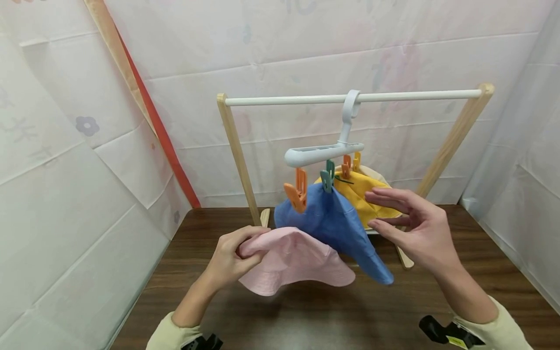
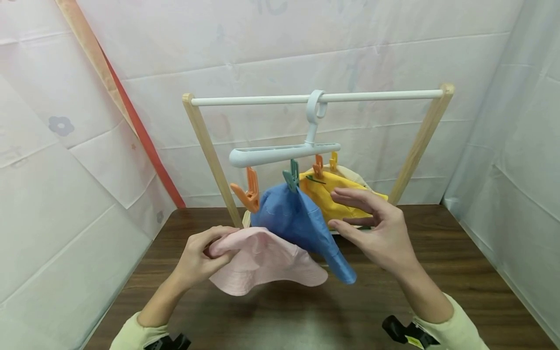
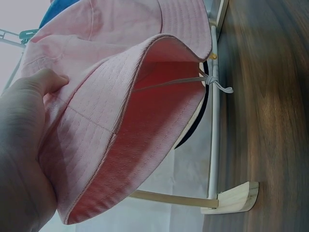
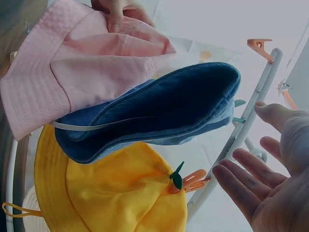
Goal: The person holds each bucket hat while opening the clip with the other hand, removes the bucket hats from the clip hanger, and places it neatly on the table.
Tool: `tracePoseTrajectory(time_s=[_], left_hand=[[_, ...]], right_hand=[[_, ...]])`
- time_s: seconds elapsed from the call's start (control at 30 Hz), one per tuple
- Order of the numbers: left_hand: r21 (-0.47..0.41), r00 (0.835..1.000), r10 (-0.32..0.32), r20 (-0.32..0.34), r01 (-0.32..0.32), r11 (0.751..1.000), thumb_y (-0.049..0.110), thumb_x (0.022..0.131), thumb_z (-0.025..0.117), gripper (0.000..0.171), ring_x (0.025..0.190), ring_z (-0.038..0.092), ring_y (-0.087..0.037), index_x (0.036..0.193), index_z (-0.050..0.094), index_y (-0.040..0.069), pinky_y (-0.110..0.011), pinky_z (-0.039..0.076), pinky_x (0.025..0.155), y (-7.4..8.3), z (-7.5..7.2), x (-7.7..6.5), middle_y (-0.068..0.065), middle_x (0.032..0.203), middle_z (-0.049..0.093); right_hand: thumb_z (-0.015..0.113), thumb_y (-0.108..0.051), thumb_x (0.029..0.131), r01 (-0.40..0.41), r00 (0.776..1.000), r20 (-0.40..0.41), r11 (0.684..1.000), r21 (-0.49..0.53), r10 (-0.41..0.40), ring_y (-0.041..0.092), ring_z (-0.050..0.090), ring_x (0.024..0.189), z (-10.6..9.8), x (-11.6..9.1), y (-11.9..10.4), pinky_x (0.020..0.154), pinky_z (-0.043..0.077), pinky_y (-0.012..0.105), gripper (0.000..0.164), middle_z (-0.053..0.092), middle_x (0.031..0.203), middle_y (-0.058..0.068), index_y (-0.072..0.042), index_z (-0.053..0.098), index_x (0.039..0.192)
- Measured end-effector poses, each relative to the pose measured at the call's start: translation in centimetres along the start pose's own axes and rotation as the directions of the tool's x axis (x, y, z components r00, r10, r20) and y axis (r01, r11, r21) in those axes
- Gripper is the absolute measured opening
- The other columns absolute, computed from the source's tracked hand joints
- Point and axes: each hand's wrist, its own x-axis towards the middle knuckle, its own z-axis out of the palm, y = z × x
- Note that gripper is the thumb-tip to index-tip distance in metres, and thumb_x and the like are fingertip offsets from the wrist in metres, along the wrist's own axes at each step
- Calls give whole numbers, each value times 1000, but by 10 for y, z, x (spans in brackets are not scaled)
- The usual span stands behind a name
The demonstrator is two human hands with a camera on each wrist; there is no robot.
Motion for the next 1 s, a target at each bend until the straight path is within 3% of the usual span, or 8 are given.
tracePoseTrajectory(time_s=[0.27, 0.5, 1.0], left_hand=[[4, 1000, -10, -11, 10, 1000, -15, 71, 88, 58, 94, 76, -13, 124, 79, 6, -14, 57, 93, -2, -4, -3, -13, 107, 85], [1, 1000, -10, -18, 10, 1000, -16, 72, 86, 57, 95, 76, -10, 124, 79, 5, -13, 56, 94, -4, -8, -7, -14, 109, 85], [-4, 999, -39, -27, 39, 999, -17, 71, 89, 58, 98, 74, -4, 124, 79, 4, -11, 56, 94, -3, -21, -11, -15, 107, 84]], right_hand=[[78, 31, 82, 20, 1000, -4, 999, 42, -20, 10, 82, 121, -1, -1, 2, 83, 67, 21, 58, 85, 132, 4, 14, 70, 137], [80, 24, 88, 52, 998, 26, 999, 14, -53, 8, 80, 127, -4, -1, 2, 85, 66, 21, 56, 83, 138, -1, 14, 67, 141], [79, 30, 82, 45, 999, 8, 998, 36, -46, 9, 80, 126, -8, 0, 4, 86, 67, 22, 64, 83, 137, 3, 14, 67, 143]])
